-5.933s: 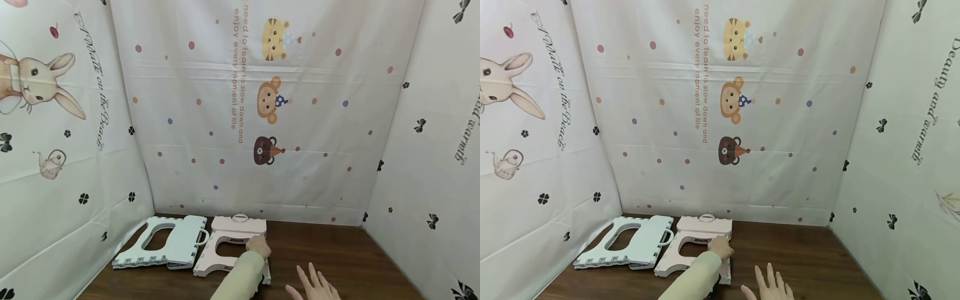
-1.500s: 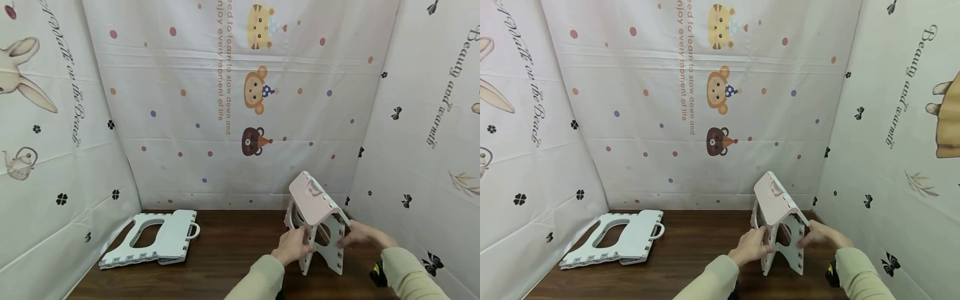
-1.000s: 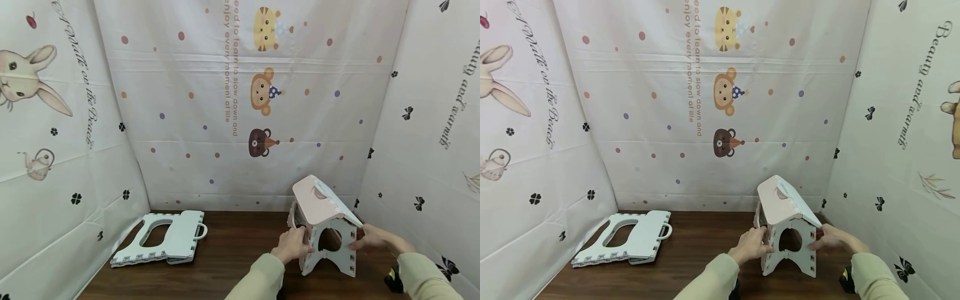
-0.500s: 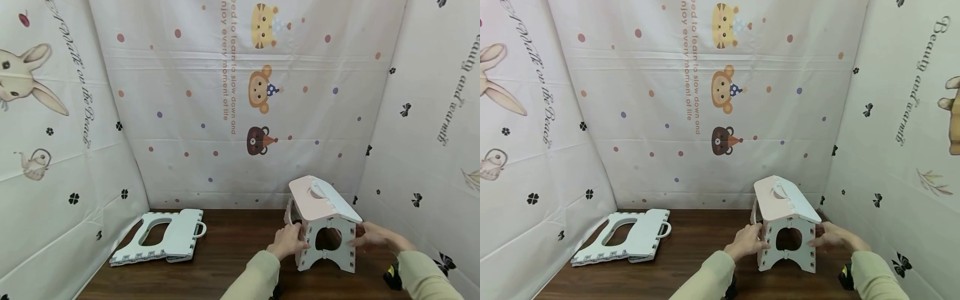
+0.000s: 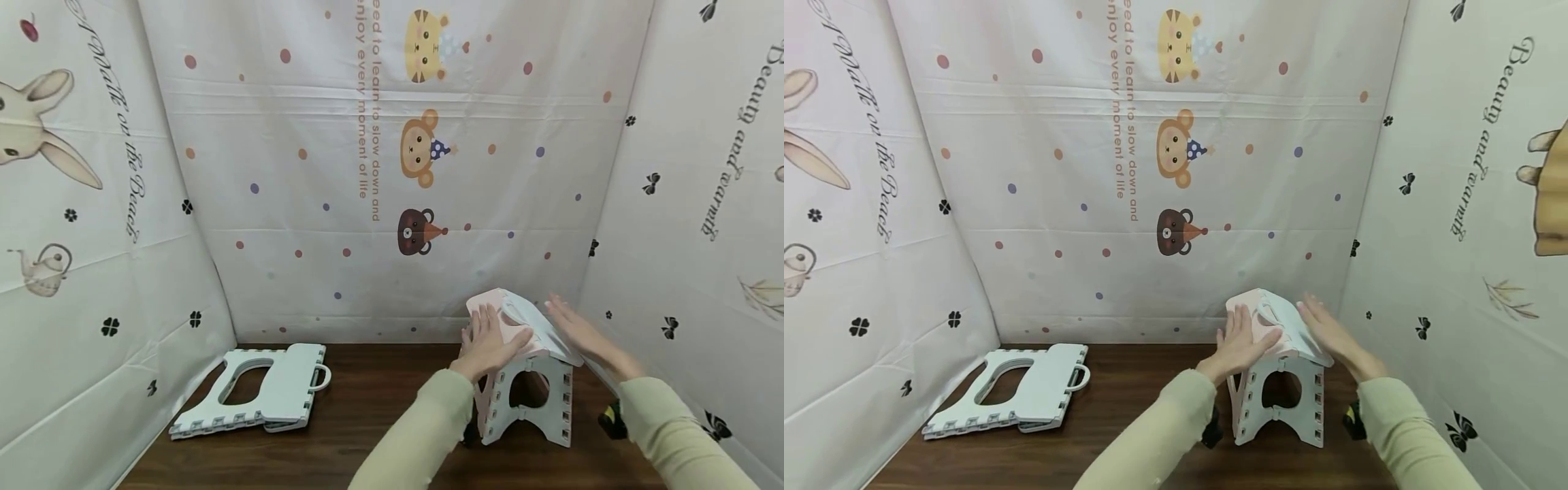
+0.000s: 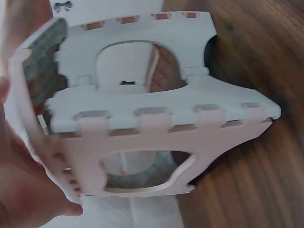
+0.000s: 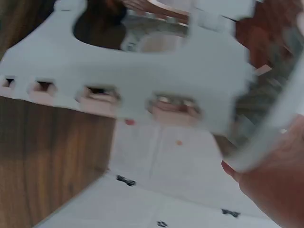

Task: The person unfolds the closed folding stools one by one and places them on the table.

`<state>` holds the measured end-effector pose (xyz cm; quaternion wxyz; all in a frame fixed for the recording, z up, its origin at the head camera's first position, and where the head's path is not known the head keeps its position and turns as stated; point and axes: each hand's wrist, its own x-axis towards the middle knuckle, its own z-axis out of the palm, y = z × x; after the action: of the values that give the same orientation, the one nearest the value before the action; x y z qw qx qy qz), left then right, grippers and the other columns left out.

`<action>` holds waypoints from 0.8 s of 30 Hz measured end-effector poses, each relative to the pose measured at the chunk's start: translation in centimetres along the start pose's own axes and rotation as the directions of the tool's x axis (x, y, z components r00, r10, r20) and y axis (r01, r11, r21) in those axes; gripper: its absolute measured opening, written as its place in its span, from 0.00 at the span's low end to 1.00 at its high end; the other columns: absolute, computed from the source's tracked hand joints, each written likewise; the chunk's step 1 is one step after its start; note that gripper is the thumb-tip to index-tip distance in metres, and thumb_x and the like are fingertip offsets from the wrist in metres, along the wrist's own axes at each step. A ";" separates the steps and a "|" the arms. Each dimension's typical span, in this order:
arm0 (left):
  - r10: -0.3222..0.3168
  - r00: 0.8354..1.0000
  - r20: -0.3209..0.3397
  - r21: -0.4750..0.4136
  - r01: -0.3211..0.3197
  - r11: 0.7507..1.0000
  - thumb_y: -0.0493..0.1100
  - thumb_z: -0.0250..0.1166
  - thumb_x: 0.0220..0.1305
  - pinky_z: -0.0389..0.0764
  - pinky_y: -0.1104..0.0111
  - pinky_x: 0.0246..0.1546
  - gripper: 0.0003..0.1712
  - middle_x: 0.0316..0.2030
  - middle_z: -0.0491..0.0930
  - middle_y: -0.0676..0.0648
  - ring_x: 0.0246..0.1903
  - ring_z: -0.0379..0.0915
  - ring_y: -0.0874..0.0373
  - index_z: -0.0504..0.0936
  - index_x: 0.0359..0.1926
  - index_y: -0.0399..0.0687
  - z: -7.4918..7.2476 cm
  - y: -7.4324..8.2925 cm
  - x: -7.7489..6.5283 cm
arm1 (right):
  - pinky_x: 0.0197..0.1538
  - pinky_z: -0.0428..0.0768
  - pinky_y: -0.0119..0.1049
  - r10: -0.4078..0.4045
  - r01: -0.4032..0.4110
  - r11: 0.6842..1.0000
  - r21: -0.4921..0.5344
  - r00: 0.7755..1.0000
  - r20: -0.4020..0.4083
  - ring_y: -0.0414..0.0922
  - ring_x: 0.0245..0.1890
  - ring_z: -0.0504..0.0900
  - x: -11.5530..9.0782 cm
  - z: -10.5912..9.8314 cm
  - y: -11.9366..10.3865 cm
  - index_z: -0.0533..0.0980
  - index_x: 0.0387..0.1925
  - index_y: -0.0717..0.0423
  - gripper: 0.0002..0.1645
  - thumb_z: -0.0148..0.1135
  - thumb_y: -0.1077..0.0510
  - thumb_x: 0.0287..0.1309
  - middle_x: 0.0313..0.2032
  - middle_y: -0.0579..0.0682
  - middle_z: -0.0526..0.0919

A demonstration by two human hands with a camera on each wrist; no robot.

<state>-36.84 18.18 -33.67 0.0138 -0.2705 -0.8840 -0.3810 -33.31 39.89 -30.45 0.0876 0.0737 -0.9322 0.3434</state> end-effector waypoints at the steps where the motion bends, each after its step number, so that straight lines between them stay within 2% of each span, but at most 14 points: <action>1: -0.004 1.000 0.015 0.029 0.004 1.000 0.79 0.41 0.61 0.40 0.46 0.74 0.57 0.77 0.32 0.49 0.77 0.25 0.52 0.34 0.77 0.51 0.4 0.3 0.1 | 0.66 0.31 0.72 -0.016 0.016 1.000 0.009 1.000 0.021 0.71 0.71 0.28 0.4 0.6 -0.3 0.33 0.74 0.66 0.45 0.27 0.37 0.74 0.72 0.70 0.28; 5: -0.049 0.998 0.033 0.111 0.045 0.993 0.78 0.44 0.61 0.41 0.48 0.74 0.56 0.77 0.38 0.47 0.77 0.30 0.52 0.38 0.77 0.51 1.4 0.7 0.2 | 0.65 0.35 0.73 0.007 -0.004 0.999 -0.035 0.997 0.079 0.73 0.71 0.30 0.7 2.3 -0.2 0.39 0.73 0.68 0.42 0.28 0.41 0.75 0.72 0.73 0.32; 8: -0.055 0.998 0.017 0.153 0.052 0.987 0.79 0.43 0.60 0.43 0.48 0.74 0.56 0.77 0.41 0.47 0.77 0.33 0.52 0.40 0.77 0.53 1.3 0.8 0.3 | 0.65 0.39 0.74 0.027 -0.021 0.997 -0.076 0.997 0.074 0.73 0.71 0.34 0.8 2.6 0.0 0.43 0.73 0.67 0.41 0.28 0.39 0.75 0.72 0.73 0.36; 14: -0.051 0.999 0.013 0.189 0.048 0.981 0.81 0.43 0.58 0.44 0.50 0.74 0.57 0.77 0.42 0.49 0.77 0.34 0.54 0.42 0.77 0.54 0.9 1.0 0.2 | 0.66 0.42 0.72 -0.003 0.010 0.992 -0.123 0.998 0.058 0.75 0.70 0.39 0.9 2.6 0.1 0.46 0.72 0.69 0.39 0.28 0.42 0.76 0.71 0.75 0.41; 20: -0.068 0.998 -0.003 0.348 0.064 0.935 0.83 0.45 0.54 0.48 0.51 0.74 0.58 0.76 0.46 0.52 0.77 0.37 0.57 0.48 0.76 0.55 0.8 1.1 0.2 | 0.67 0.49 0.69 -0.077 0.091 0.940 -0.328 0.995 0.057 0.75 0.68 0.47 1.0 3.0 -0.3 0.55 0.68 0.75 0.35 0.34 0.48 0.76 0.69 0.77 0.51; 24: -0.051 0.999 -0.014 0.344 0.053 0.937 0.83 0.44 0.55 0.49 0.51 0.74 0.58 0.76 0.46 0.52 0.77 0.38 0.56 0.49 0.76 0.54 0.8 0.9 0.3 | 0.67 0.50 0.69 -0.071 0.082 0.929 -0.361 0.997 0.044 0.75 0.68 0.49 1.0 3.1 -0.6 0.56 0.68 0.74 0.35 0.34 0.48 0.76 0.68 0.77 0.52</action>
<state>-36.53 19.35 -33.61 0.0530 -0.2397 -0.9438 -0.2212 -34.50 37.34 -32.16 0.0987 0.0976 -0.9771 0.1611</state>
